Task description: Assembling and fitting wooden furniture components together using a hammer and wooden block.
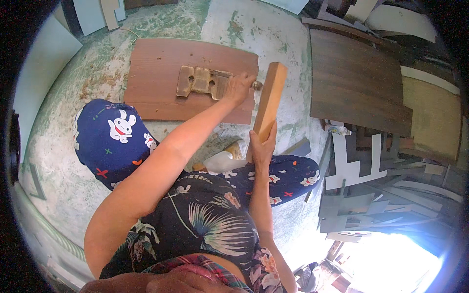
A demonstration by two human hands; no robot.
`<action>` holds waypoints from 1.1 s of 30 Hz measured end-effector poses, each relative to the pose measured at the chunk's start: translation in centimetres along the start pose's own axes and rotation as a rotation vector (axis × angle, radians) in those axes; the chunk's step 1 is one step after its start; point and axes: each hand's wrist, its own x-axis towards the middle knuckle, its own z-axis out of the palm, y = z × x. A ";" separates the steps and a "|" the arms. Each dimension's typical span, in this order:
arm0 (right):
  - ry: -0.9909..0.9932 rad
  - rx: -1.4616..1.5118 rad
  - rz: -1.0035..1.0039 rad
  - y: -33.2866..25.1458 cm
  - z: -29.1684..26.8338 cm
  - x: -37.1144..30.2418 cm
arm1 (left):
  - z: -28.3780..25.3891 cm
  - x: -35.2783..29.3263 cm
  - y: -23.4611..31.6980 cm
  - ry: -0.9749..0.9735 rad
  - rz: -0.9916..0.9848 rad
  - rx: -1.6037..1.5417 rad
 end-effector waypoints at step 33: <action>-0.066 0.535 0.079 -4.5 -0.1 -0.5 | -12.9 -9.0 -15.8 0.030 -0.258 0.476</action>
